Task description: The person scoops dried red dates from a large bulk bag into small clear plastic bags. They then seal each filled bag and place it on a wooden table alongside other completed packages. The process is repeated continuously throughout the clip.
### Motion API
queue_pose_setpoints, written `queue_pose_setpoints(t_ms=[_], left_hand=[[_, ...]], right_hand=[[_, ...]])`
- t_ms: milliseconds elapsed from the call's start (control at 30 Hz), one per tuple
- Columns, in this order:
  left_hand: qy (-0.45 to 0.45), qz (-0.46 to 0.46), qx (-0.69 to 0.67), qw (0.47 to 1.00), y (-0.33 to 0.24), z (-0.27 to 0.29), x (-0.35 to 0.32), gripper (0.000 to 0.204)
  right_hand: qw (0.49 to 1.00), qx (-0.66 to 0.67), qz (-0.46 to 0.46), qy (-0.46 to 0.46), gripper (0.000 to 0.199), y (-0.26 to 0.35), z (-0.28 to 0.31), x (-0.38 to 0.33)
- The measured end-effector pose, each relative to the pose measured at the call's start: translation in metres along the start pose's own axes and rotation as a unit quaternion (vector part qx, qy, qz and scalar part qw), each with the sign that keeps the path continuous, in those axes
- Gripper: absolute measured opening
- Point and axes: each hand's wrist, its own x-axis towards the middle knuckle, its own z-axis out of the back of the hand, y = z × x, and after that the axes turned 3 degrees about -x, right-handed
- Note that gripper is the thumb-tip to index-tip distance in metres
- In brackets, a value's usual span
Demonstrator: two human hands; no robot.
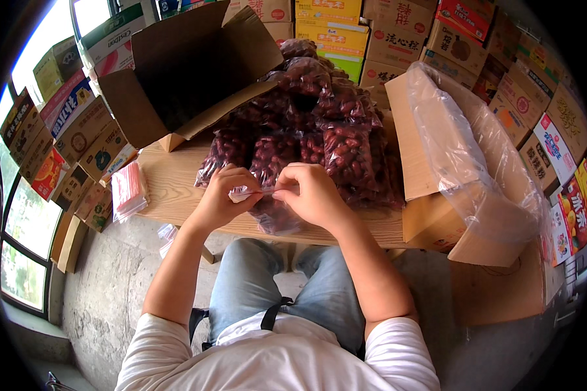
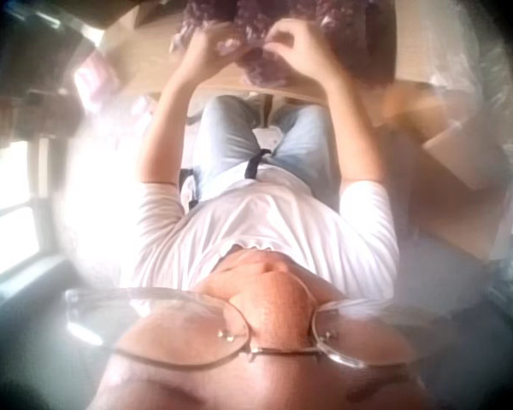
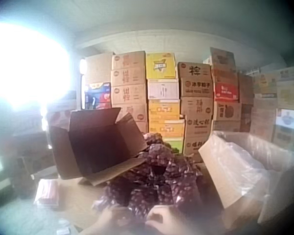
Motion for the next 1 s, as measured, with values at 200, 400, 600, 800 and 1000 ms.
queue_pose_setpoints(t_ms=[200,400,600,800,1000], left_hand=[[-0.003,-0.009,0.004,1.000,-0.004,-0.001,0.004,0.011],[0.006,-0.016,0.010,1.000,-0.004,-0.002,0.007,0.013],[0.007,0.010,0.046,0.999,-0.015,-0.004,0.011,0.010],[0.038,0.013,0.071,0.997,-0.023,-0.001,0.016,0.009],[0.028,0.017,0.076,0.997,-0.027,-0.008,0.021,0.009]], right_hand=[[1.000,0.004,0.007,-0.006,0.010,-0.001,-0.001,0.000],[1.000,0.008,0.020,-0.004,0.012,-0.003,0.003,-0.003],[1.000,0.007,0.016,-0.012,0.011,-0.008,0.004,-0.007],[0.999,-0.016,0.023,-0.038,0.013,-0.010,0.010,-0.010],[0.998,-0.028,0.033,-0.055,0.012,-0.021,0.014,-0.014]])
